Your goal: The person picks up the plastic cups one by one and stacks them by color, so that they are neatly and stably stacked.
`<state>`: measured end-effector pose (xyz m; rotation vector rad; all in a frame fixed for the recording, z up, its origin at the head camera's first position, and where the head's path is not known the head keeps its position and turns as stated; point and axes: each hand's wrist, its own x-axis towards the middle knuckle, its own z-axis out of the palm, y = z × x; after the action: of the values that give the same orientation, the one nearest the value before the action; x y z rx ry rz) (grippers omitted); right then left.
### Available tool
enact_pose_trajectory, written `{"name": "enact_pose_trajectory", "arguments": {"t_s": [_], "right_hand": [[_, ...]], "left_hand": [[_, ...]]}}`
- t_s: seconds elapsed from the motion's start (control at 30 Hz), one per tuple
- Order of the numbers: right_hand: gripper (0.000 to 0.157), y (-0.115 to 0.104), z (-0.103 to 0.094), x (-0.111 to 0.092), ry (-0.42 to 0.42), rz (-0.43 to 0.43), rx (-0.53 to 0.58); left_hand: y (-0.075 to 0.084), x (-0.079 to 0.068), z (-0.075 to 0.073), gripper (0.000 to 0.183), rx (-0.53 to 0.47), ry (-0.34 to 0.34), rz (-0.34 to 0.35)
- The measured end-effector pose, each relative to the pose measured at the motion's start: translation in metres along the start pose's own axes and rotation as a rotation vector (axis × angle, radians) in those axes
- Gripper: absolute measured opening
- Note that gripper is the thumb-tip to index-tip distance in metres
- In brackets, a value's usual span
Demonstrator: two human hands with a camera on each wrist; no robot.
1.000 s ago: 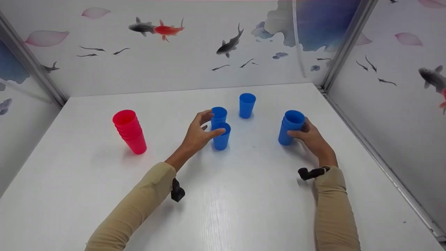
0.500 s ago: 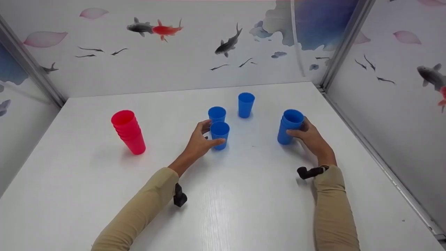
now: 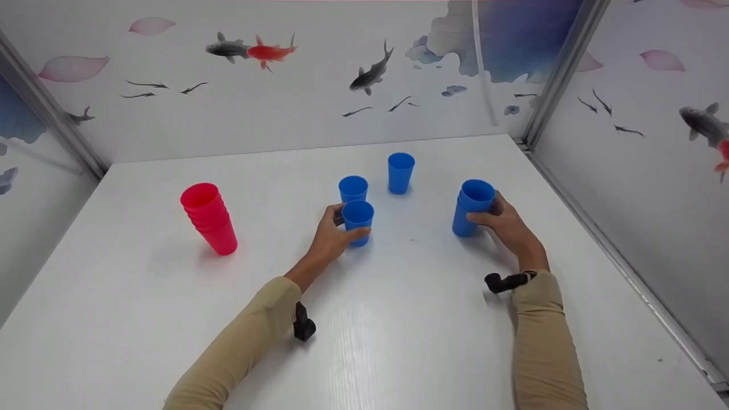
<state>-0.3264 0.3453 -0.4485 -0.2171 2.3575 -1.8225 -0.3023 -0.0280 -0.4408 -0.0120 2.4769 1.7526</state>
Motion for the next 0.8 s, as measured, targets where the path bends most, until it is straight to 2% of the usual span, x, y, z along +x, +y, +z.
{"name": "enact_pose_trajectory", "arguments": {"t_s": [0.33, 0.8], "right_hand": [[0.097, 0.001, -0.001, 0.0, -0.002, -0.001, 0.015], [0.099, -0.001, 0.0, -0.002, 0.004, 0.016, 0.002]], "left_hand": [[0.015, 0.0, 0.003, 0.08, -0.015, 0.018, 0.018], [0.057, -0.005, 0.014, 0.08, -0.024, -0.033, 0.119]]}}
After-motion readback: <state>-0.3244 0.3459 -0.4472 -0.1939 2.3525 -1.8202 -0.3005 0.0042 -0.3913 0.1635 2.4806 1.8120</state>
